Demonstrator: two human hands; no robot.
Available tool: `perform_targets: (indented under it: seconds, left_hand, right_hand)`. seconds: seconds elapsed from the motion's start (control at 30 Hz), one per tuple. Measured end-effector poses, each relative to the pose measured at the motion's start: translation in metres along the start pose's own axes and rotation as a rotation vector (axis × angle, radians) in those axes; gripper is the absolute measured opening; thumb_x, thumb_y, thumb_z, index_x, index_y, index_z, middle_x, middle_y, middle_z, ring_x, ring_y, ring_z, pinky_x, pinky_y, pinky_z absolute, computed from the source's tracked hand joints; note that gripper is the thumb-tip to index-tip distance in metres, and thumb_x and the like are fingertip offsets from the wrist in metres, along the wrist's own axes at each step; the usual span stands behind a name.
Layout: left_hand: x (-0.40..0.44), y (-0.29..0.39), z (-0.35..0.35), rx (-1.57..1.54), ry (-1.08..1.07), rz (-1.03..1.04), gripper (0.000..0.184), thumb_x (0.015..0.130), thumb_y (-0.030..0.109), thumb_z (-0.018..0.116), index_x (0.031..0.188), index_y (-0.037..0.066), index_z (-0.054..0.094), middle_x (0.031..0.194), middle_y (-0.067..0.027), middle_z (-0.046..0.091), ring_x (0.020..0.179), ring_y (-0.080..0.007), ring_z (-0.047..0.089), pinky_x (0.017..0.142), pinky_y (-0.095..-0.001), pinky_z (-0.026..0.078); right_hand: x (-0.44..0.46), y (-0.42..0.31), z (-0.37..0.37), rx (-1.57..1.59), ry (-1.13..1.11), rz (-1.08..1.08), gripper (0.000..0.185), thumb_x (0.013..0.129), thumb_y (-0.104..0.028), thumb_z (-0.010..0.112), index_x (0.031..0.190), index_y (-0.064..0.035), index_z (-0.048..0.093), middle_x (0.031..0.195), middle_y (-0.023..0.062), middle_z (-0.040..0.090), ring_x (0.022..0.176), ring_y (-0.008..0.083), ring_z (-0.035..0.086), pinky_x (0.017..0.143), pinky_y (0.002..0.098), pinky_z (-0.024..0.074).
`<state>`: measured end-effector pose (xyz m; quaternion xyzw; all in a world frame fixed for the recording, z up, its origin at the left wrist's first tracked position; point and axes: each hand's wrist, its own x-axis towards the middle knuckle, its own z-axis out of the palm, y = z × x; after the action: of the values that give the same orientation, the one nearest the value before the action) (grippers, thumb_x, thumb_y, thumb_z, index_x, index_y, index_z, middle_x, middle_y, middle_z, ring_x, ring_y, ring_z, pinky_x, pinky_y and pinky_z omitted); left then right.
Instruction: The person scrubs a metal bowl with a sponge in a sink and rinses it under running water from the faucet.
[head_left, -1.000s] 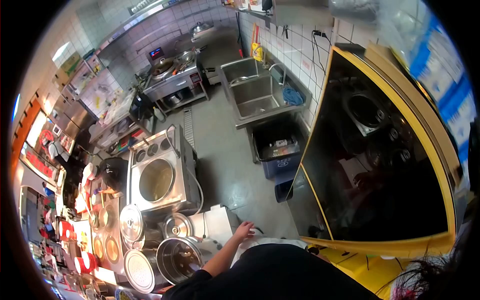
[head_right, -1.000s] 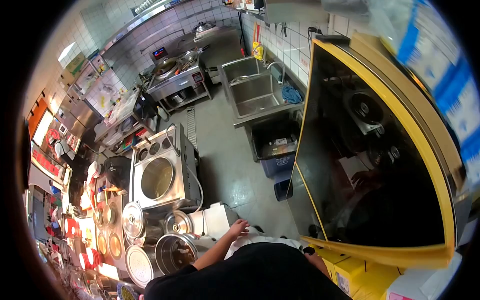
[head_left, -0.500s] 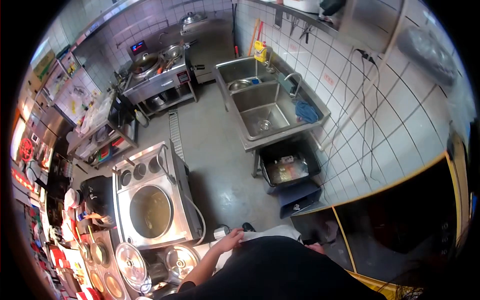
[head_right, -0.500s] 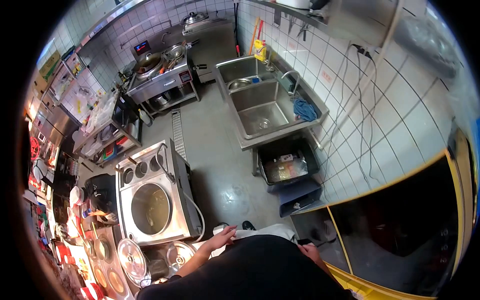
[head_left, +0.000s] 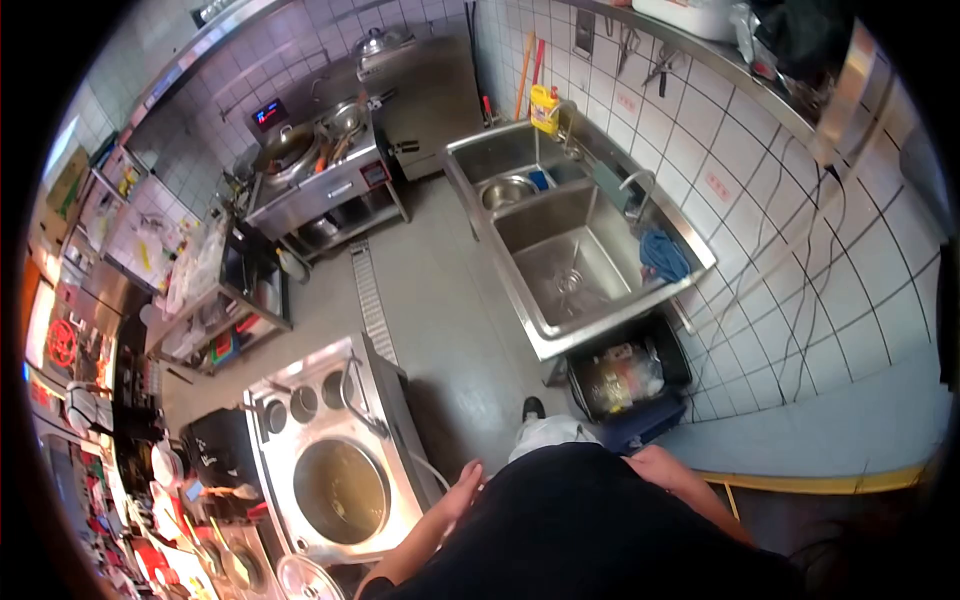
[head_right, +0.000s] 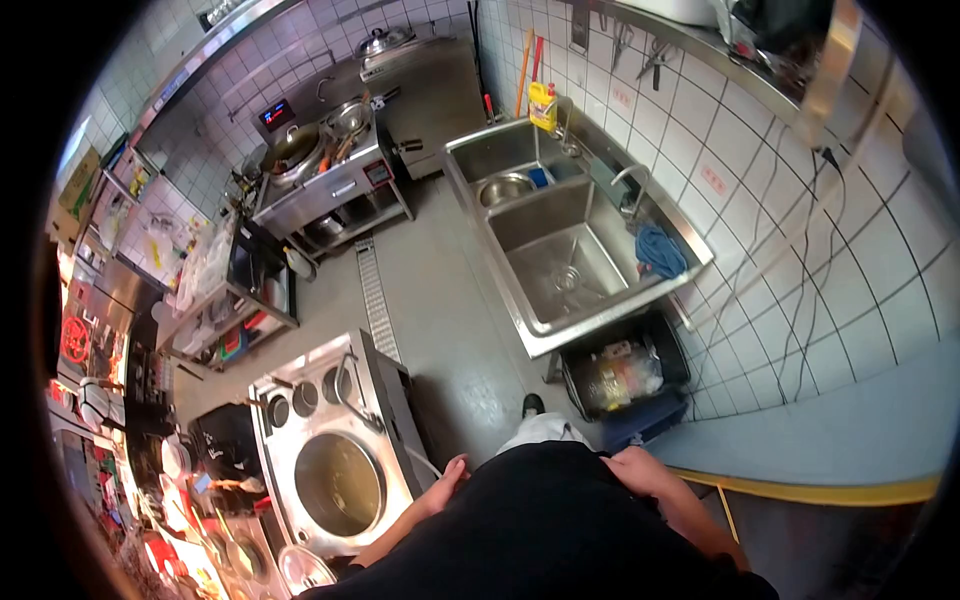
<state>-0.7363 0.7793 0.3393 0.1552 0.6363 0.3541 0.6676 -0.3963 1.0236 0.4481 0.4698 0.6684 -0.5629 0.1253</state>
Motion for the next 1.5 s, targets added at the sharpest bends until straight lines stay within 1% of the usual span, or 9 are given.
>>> perform_targets:
  seconds: [0.3, 0.33, 0.47, 0.63, 0.8, 0.9, 1.07, 1.4, 1.5]
  left_hand:
    - [0.055, 0.149, -0.101, -0.166, 0.036, -0.049, 0.082, 0.098, 0.065, 0.038, 0.154, 0.011, 0.016, 0.123, -0.0167, 0.047, 0.115, -0.0302, 0.053, 0.095, -0.0401, 0.046]
    - [0.057, 0.168, -0.111, -0.175, 0.061, 0.012, 0.075, 0.095, 0.063, 0.048, 0.149, 0.014, 0.031, 0.107, -0.0099, 0.051, 0.098, -0.0242, 0.055, 0.088, -0.0376, 0.047]
    - [0.056, 0.259, -0.166, -0.016, -0.018, -0.023, 0.071, 0.096, 0.060, 0.050, 0.147, 0.013, 0.035, 0.105, -0.0085, 0.052, 0.097, -0.0221, 0.056, 0.085, -0.0371, 0.049]
    - [0.059, 0.449, -0.218, 0.333, -0.352, -0.049, 0.071, 0.098, 0.054, 0.051, 0.151, 0.013, 0.028, 0.112, -0.0076, 0.052, 0.084, -0.0199, 0.058, 0.077, -0.0342, 0.051]
    - [0.127, 0.579, -0.261, 0.448, -0.898, -0.113, 0.068, 0.102, 0.045, 0.047, 0.154, 0.009, 0.023, 0.123, -0.0091, 0.052, 0.087, -0.0189, 0.061, 0.086, -0.0329, 0.049]
    - [0.175, 0.623, -0.250, 0.949, -0.947, -0.007, 0.065, 0.102, 0.045, 0.047, 0.151, 0.007, 0.029, 0.130, -0.0098, 0.053, 0.094, -0.0174, 0.063, 0.090, -0.0334, 0.049]
    - [0.290, 0.700, -0.214, 0.971, -0.865, 0.260, 0.060, 0.102, 0.046, 0.047, 0.145, 0.006, 0.039, 0.128, -0.0087, 0.057, 0.098, -0.0155, 0.063, 0.087, -0.0329, 0.051]
    - [0.567, 0.596, -0.001, 0.884, -0.624, 0.464, 0.043, 0.095, 0.039, 0.057, 0.126, 0.009, 0.054, 0.114, -0.0055, 0.061, 0.093, -0.0184, 0.064, 0.078, -0.0332, 0.052]
    - [0.641, 0.540, 0.048, 1.187, -0.538, 1.136, 0.036, 0.092, 0.034, 0.059, 0.117, 0.008, 0.060, 0.107, -0.0107, 0.064, 0.094, -0.0250, 0.064, 0.080, -0.0393, 0.051]
  right_hand:
    - [0.116, -0.084, -0.063, -0.060, -0.102, 0.159, 0.049, 0.095, -0.046, 0.058, 0.094, 0.0000, 0.074, 0.078, 0.0099, 0.072, 0.069, 0.0175, 0.066, 0.067, 0.0326, 0.0522]
    - [0.110, -0.110, -0.066, 0.002, -0.086, 0.148, 0.051, 0.096, -0.046, 0.056, 0.087, 0.0007, 0.074, 0.071, 0.0075, 0.068, 0.065, 0.0161, 0.063, 0.063, 0.0319, 0.0502]
    - [0.113, -0.182, -0.084, 0.108, -0.056, 0.124, 0.057, 0.095, -0.052, 0.054, 0.076, 0.0006, 0.068, 0.060, 0.0041, 0.057, 0.056, 0.0134, 0.052, 0.055, 0.0307, 0.0411]
    - [0.136, -0.241, -0.104, 0.282, 0.036, -0.128, 0.059, 0.100, -0.047, 0.049, 0.062, -0.0030, 0.057, 0.055, 0.0018, 0.050, 0.054, 0.0117, 0.046, 0.054, 0.0305, 0.0384]
    - [0.139, -0.257, -0.067, 0.393, 0.177, 0.022, 0.062, 0.099, -0.051, 0.048, 0.059, -0.0045, 0.055, 0.056, 0.0018, 0.051, 0.055, 0.0129, 0.046, 0.056, 0.0312, 0.0391]
    - [0.127, -0.286, -0.035, 0.497, 0.245, 0.189, 0.062, 0.098, -0.051, 0.049, 0.058, -0.0047, 0.056, 0.056, 0.0024, 0.052, 0.056, 0.0137, 0.047, 0.057, 0.0318, 0.0399]
    - [0.090, -0.346, -0.032, 0.644, 0.323, 0.243, 0.062, 0.098, -0.051, 0.050, 0.056, -0.0065, 0.053, 0.054, 0.0015, 0.050, 0.056, 0.0133, 0.046, 0.058, 0.0308, 0.0384]
    - [0.162, -0.339, -0.038, 0.780, 0.299, -0.045, 0.061, 0.100, -0.050, 0.051, 0.056, -0.0086, 0.050, 0.052, -0.0025, 0.044, 0.054, 0.0097, 0.043, 0.054, 0.0272, 0.0342]
    - [0.168, -0.337, -0.027, 0.849, 0.337, -0.071, 0.060, 0.100, -0.047, 0.052, 0.055, -0.0081, 0.050, 0.052, -0.0036, 0.044, 0.053, 0.0085, 0.042, 0.052, 0.0275, 0.0333]
